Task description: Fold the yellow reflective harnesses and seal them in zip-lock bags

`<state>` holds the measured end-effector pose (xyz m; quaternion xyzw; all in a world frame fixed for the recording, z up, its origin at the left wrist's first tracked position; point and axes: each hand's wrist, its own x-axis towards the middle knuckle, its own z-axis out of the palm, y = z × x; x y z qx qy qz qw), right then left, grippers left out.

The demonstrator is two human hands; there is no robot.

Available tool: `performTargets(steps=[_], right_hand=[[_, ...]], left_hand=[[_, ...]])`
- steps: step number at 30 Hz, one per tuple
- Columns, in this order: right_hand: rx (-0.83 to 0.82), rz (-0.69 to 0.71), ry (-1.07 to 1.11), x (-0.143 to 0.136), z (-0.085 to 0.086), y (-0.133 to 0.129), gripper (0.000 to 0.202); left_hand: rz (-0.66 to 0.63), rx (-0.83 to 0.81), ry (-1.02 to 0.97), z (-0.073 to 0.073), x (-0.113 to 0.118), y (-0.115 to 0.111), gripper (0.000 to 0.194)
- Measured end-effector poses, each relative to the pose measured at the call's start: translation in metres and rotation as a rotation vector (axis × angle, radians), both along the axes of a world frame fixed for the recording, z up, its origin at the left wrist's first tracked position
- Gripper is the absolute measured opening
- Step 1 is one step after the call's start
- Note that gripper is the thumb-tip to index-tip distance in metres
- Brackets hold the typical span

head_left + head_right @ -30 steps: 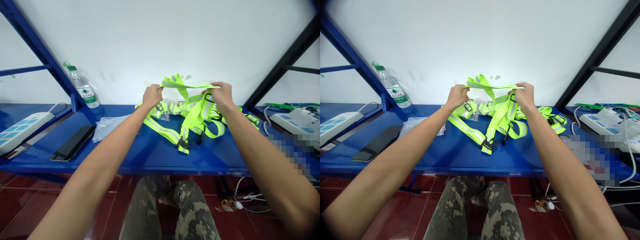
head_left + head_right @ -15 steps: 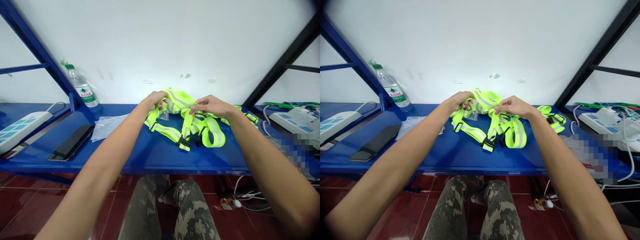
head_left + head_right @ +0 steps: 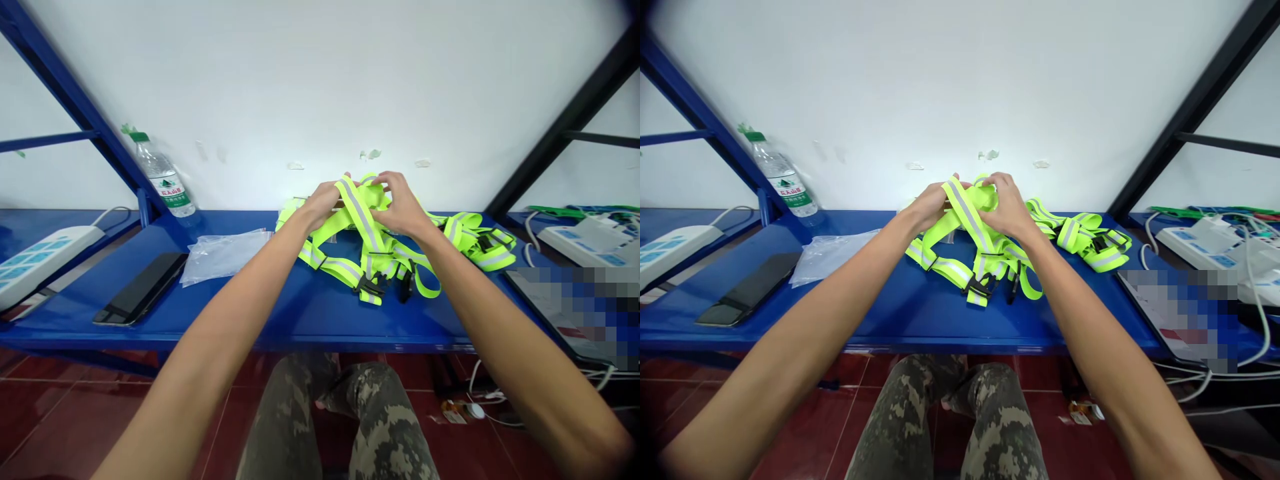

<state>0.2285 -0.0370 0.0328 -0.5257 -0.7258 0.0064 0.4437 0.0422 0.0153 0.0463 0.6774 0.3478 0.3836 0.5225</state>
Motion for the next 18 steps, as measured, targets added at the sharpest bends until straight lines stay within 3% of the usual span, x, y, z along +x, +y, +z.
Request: performTargets(steps=[5, 10, 13, 15, 18], right_hand=[[-0.124, 0.082, -0.207, -0.001, 0.004, 0.002, 0.024], [-0.037, -0.128, -0.150, 0.008, 0.008, 0.012, 0.030], [0.069, -0.229, 0.004, 0.015, 0.010, 0.026, 0.031], [0.136, -0.258, 0.092, 0.018, 0.013, 0.034, 0.033], [0.206, -0.317, 0.211, 0.017, 0.024, 0.037, 0.033]], left_hand=[[-0.051, -0.023, -0.052, -0.003, -0.005, 0.000, 0.043], [0.081, 0.114, 0.099, -0.012, -0.011, 0.003, 0.041], [0.375, 0.394, 0.273, -0.018, -0.008, -0.014, 0.047], [0.537, 0.558, 0.316, -0.022, -0.001, -0.033, 0.042], [0.461, 0.557, 0.343, -0.027, 0.010, -0.061, 0.051]])
